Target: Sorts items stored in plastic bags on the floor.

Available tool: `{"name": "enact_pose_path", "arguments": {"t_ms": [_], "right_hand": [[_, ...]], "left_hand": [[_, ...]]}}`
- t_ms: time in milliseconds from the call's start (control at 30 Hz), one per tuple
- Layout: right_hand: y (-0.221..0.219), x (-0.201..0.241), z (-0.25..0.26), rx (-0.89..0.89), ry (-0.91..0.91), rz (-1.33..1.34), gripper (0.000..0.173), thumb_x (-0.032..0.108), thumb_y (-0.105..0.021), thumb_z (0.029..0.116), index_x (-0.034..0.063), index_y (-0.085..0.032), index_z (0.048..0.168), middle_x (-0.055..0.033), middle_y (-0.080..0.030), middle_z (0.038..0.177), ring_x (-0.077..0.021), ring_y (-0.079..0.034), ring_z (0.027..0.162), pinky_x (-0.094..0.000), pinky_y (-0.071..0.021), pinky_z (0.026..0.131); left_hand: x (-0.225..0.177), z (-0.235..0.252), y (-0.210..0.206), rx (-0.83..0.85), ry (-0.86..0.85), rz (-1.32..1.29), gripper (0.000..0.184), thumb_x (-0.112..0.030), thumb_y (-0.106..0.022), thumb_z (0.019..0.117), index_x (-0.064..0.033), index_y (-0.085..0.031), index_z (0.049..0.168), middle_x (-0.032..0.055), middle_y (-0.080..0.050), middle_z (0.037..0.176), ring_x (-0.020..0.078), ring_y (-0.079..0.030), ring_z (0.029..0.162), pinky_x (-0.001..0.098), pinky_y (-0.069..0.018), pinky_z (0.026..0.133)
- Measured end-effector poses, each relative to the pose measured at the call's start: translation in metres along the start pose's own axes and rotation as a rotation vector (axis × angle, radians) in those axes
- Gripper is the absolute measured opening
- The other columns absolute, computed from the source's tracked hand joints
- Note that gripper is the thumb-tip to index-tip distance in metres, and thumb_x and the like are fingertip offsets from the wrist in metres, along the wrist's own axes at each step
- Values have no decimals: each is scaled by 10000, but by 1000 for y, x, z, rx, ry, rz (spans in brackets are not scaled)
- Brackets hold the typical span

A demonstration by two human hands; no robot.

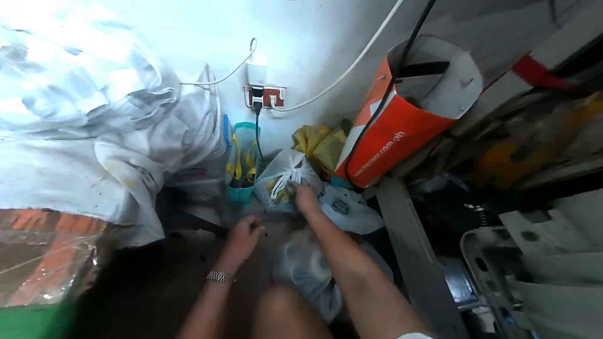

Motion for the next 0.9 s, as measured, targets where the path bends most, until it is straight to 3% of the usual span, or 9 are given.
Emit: {"name": "enact_pose_path", "arguments": {"t_ms": [100,233,300,433,500,600,700,800,900], "right_hand": [[-4,-4,-31,-130,34,44,605,-3,-556,974,230,-495,1530,-291,-442,1520,-513,-454,1369,-676,-376,1102],[13,-52,-71,-190,-188,-79,667,302,-736,924,219,-482,1535,-312,-395,1553,-557,-322,1447,-815,-243,1094],[25,-106,-81,-182,-371,1,728,447,-684,956,155,-425,1571,-295,-351,1597,-505,-286,1493,-754,-220,1159],[37,-192,-90,-302,-566,319,877,407,-720,942,-1,-294,1591,-297,-435,1538,-449,-452,1412,-615,-391,1140],[34,-200,-92,-262,-591,395,950,393,-727,951,-4,-180,1618,-315,-402,1553,-458,-444,1418,-599,-383,1153],[15,-200,-81,-99,-566,350,672,379,-599,1038,-12,-392,1544,-297,-466,1515,-443,-451,1417,-590,-366,1167],[10,-192,-72,-92,-578,330,455,271,-539,1071,-9,-552,1429,-276,-548,1443,-423,-503,1374,-581,-397,1137],[30,-159,-69,-241,-523,418,417,183,-551,1062,-48,-548,1408,-317,-549,1412,-456,-521,1339,-596,-410,1120],[47,-113,-72,-411,-402,460,382,130,-526,1063,-64,-546,1392,-326,-588,1353,-468,-574,1275,-618,-452,1076]], "left_hand": [[-69,16,21,22,-111,155,345,-205,-558,1061,-2,-605,1336,245,-647,1236,390,-640,1127,581,-493,989],[-161,35,68,28,-246,554,364,-229,-578,1045,31,-626,1295,295,-645,1226,466,-620,1166,674,-461,986],[-193,27,89,112,-277,796,391,-230,-590,1044,30,-596,1335,294,-637,1237,466,-614,1167,665,-451,987],[-221,-13,150,158,-318,1127,339,-306,-629,1024,-31,-673,1218,184,-662,864,326,-636,741,546,-517,719],[-222,-46,177,96,-407,1218,279,-269,-668,1004,-75,-692,1203,154,-677,865,320,-656,779,559,-514,745],[-202,-110,194,34,-772,1179,260,-279,-710,950,-154,-701,1178,37,-679,806,210,-665,659,484,-564,609],[-147,-151,194,105,-527,1016,391,-200,-770,914,-144,-685,1291,59,-705,1009,237,-689,849,492,-568,782],[-113,-159,184,83,-711,981,303,-193,-771,873,-74,-743,1150,91,-700,975,298,-654,917,488,-525,806],[-84,-139,196,-235,-915,900,220,-362,-588,927,-249,-771,972,-85,-697,902,144,-665,838,384,-551,676]]}}
Point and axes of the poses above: each hand's wrist, its own z-axis towards the middle knuckle, its own y-axis out of the back of the hand, x = y × z, the point moved 9 cm from there along z, towards the middle knuckle
